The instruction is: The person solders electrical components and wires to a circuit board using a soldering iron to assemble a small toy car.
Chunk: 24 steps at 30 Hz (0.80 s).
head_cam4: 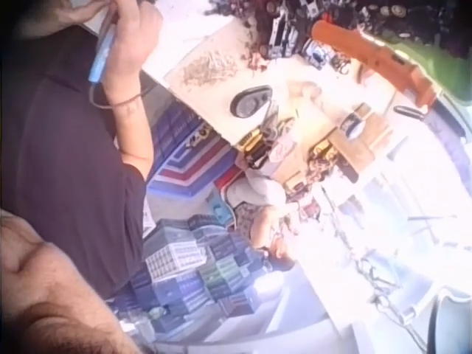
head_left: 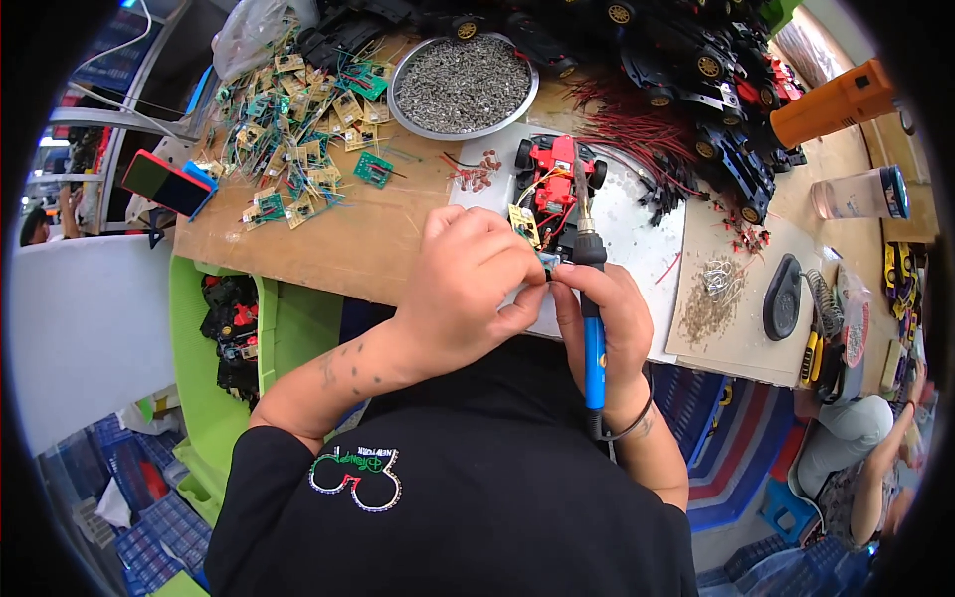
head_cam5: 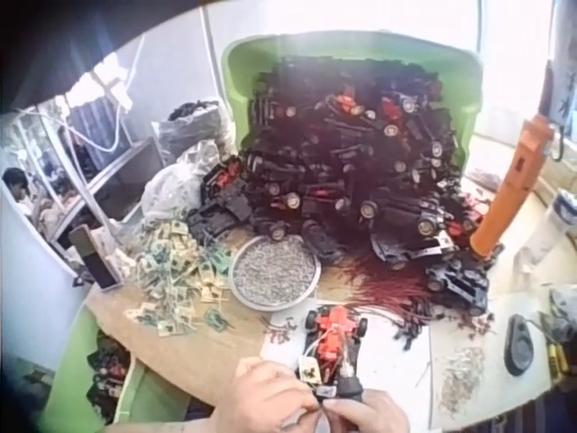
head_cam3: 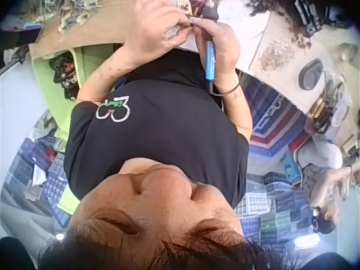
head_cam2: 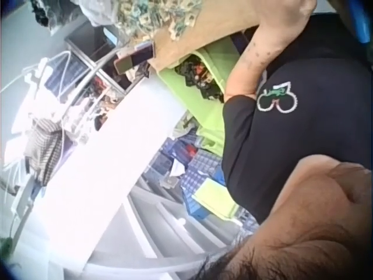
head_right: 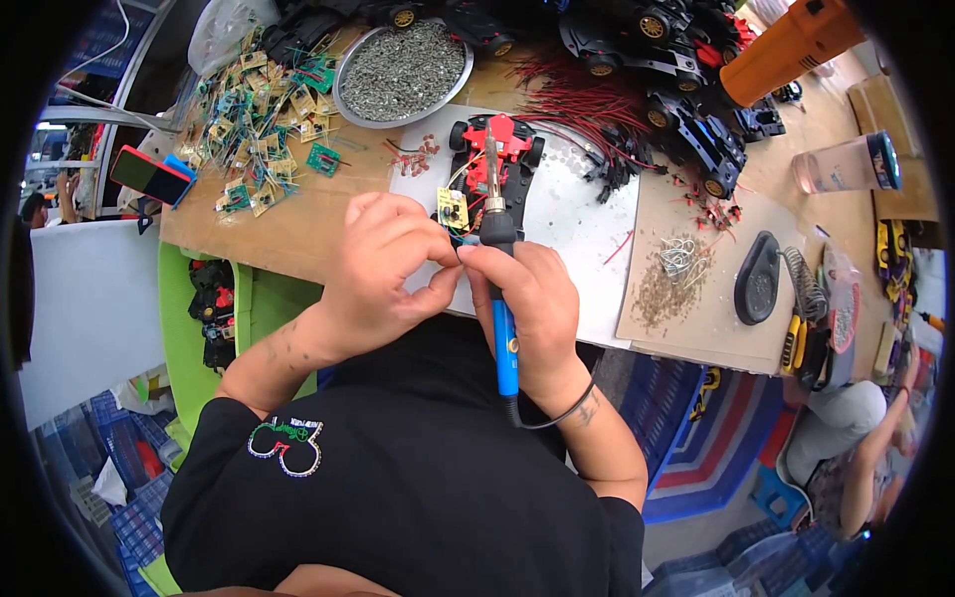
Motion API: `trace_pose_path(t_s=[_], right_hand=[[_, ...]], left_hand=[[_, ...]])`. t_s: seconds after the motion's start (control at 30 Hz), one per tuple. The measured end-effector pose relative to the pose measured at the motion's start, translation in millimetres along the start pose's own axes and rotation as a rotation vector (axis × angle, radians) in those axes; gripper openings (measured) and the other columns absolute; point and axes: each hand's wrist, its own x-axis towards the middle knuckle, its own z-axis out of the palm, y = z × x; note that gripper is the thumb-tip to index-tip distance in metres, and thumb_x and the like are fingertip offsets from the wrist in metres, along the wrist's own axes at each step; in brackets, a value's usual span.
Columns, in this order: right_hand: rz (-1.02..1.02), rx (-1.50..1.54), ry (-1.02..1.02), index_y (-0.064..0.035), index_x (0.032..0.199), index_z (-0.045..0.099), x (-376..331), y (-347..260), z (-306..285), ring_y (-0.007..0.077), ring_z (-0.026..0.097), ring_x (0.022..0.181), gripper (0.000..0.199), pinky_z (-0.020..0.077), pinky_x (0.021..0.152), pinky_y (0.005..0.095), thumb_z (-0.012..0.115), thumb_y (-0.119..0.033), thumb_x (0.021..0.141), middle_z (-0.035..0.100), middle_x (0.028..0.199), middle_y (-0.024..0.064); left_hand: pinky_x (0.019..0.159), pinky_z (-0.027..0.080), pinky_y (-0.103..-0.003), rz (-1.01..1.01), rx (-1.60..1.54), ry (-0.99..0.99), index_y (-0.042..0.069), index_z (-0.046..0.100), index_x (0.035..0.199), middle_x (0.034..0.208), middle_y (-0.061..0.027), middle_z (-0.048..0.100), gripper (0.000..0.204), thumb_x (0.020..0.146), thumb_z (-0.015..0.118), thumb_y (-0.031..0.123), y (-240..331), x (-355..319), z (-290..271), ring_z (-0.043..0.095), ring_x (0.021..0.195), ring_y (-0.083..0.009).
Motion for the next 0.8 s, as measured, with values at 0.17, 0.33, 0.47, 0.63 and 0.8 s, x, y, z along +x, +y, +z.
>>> trace_pose_path(t_s=[0.17, 0.33, 0.47, 0.63, 0.8], right_hand=[[0.055, 0.043, -0.005, -0.0072, 0.108, 0.063, -1, -4, -2, 0.0250, 0.057, 0.067, 0.040, 0.0462, 0.061, 0.0336, 0.074, 0.010, 0.073, 0.061, 0.080, 0.0069], [0.083, 0.055, -0.005, -0.0066, 0.107, 0.062, -4, -4, -2, 0.0250, 0.057, 0.067, 0.037, 0.0462, 0.061, 0.0337, 0.073, 0.010, 0.075, 0.061, 0.079, 0.0073], [0.152, 0.098, -0.009, -0.0054, 0.106, 0.063, -14, 1, -1, 0.0253, 0.056, 0.066, 0.034, 0.0463, 0.061, 0.0337, 0.073, 0.009, 0.076, 0.061, 0.078, 0.0082], [0.174, -0.028, -0.055, -0.0046, 0.112, 0.065, -26, 3, -26, 0.0249, 0.057, 0.065, 0.037, 0.0468, 0.062, 0.0336, 0.077, 0.000, 0.077, 0.063, 0.076, 0.0082], [0.131, 0.030, -0.053, -0.0014, 0.114, 0.067, -37, 1, -50, 0.0230, 0.058, 0.064, 0.045, 0.0462, 0.062, 0.0330, 0.082, -0.020, 0.076, 0.064, 0.073, 0.0085]], left_hand=[[0.085, 0.038, -0.039, -0.020, -0.014, 0.019, 0.014, 0.063, 0.079, 0.081, 0.0032, 0.062, 0.016, 0.071, 0.075, 0.011, 1, -3, 7, 0.058, 0.090, -0.0193], [0.085, 0.036, -0.038, -0.019, -0.004, 0.017, 0.015, 0.067, 0.080, 0.085, 0.0054, 0.065, 0.014, 0.070, 0.076, 0.013, 2, -6, 9, 0.057, 0.091, -0.0182], [0.084, 0.037, -0.036, -0.106, -0.134, 0.028, 0.014, 0.069, 0.080, 0.085, 0.0037, 0.066, 0.019, 0.066, 0.078, 0.007, 2, -8, 12, 0.056, 0.087, -0.0203], [0.085, 0.036, -0.036, -0.015, 0.096, 0.101, 0.015, 0.069, 0.082, 0.086, 0.0061, 0.065, 0.021, 0.065, 0.080, 0.008, -4, -17, 25, 0.055, 0.088, -0.0200], [0.084, 0.035, -0.037, 0.020, 0.185, 0.134, 0.016, 0.069, 0.085, 0.087, 0.0072, 0.065, 0.024, 0.065, 0.080, 0.009, -7, -21, 32, 0.055, 0.087, -0.0199]])
